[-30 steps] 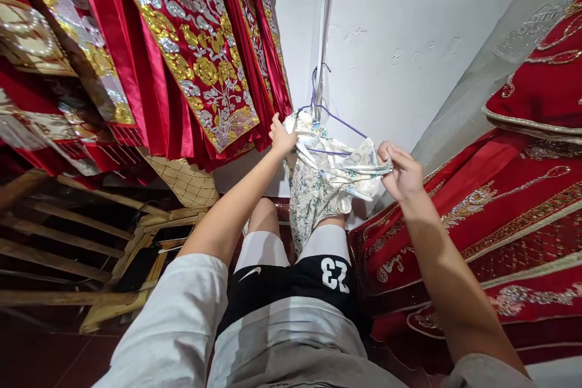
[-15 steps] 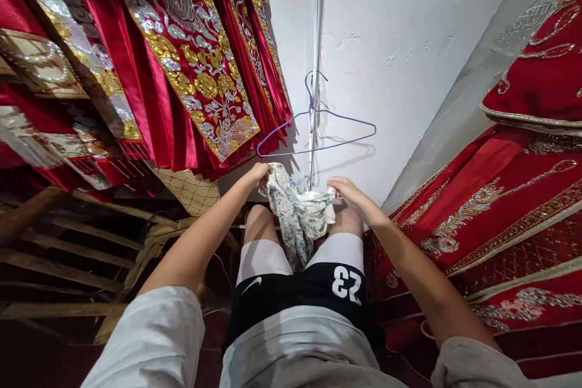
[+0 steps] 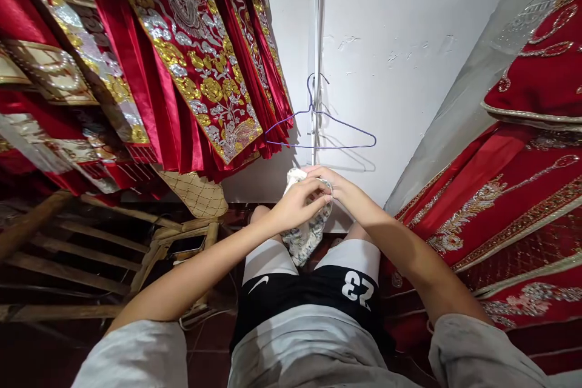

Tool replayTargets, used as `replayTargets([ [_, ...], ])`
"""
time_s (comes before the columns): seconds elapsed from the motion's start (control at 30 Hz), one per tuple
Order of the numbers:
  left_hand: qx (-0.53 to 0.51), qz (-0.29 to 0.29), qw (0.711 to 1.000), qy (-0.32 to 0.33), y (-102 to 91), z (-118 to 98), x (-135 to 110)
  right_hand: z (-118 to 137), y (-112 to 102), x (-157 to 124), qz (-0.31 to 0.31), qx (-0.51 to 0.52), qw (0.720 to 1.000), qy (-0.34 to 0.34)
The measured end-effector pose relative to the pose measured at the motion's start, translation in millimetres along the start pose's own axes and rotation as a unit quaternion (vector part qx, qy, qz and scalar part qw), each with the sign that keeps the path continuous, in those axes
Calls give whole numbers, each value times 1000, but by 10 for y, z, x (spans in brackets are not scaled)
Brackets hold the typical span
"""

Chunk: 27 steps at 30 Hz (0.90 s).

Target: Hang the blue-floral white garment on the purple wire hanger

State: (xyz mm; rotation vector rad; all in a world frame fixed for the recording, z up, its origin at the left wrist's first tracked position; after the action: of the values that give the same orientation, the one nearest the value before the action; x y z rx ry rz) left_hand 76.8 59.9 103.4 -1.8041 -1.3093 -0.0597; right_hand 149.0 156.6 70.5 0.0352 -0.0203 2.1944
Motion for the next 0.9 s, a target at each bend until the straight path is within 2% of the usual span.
replayTargets([
  [0.03, 33, -24, 999, 27, -102, -81, 11, 68, -2, -39, 1, 6, 1000, -3],
  [0.1, 71, -99, 992, 43, -343, -113, 64, 205, 8, -135, 15, 31, 999, -4],
  [0.13, 62, -118, 990, 35, -427, -67, 101, 283, 15, -192, 31, 36, 999, -7],
  [0.17, 36, -102, 994, 20, -454, 11, 143, 366, 18, -253, 53, 32, 998, -12],
  [0.2, -2, -49, 999, 0, -413, 108, 178, 453, 5, -317, 75, 18, 997, -20],
  [0.23, -37, 33, 999, -23, -316, 210, 186, 540, -32, -379, 94, -8, 995, -32],
  [0.3, -59, 197, 976, -74, -84, 412, 98, 685, -196, -482, 103, -92, 989, -56],
  [0.33, -35, 249, 963, -94, -6, 510, 28, 736, -326, -513, 86, -144, 983, -67],
  [0.37, 6, 271, 957, -107, 27, 602, -32, 773, -482, -527, 53, -200, 975, -79],
  [0.43, 103, 256, 954, -117, -22, 750, -98, 816, -825, -511, -49, -302, 945, -114],
  [0.5, 167, 228, 951, -127, -147, 838, -115, 806, -1119, -442, -169, -367, 901, -155],
  [0.57, 188, 218, 947, -145, -277, 876, -106, 705, -1278, -297, -245, -393, 869, -176],
  [0.63, 198, 221, 942, -158, -380, 886, -89, 541, -1297, -79, -255, -403, 862, -171],
  [0.73, 238, 213, 930, -180, -524, 960, -74, 310, -1230, 205, -212, -432, 867, -128],
  [0.83, 278, 183, 919, -212, -709, 1159, -50, 225, -1270, 243, -195, -463, 861, -82],
  [0.9, 295, 149, 916, -226, -861, 1306, 17, 275, -1323, 145, -185, -472, 858, -89],
])
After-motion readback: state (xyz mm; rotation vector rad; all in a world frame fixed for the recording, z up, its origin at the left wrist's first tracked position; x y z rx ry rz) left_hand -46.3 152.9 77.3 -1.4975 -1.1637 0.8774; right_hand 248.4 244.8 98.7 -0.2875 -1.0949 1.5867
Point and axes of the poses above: each hand's wrist, its own x-axis towards the middle knuckle, its own y-axis out of the palm, z = x × y, the point moved 6 cm from there along x, towards the middle knuckle, and after that the axes turned 7 degrees about x, right-handed, at the moved point
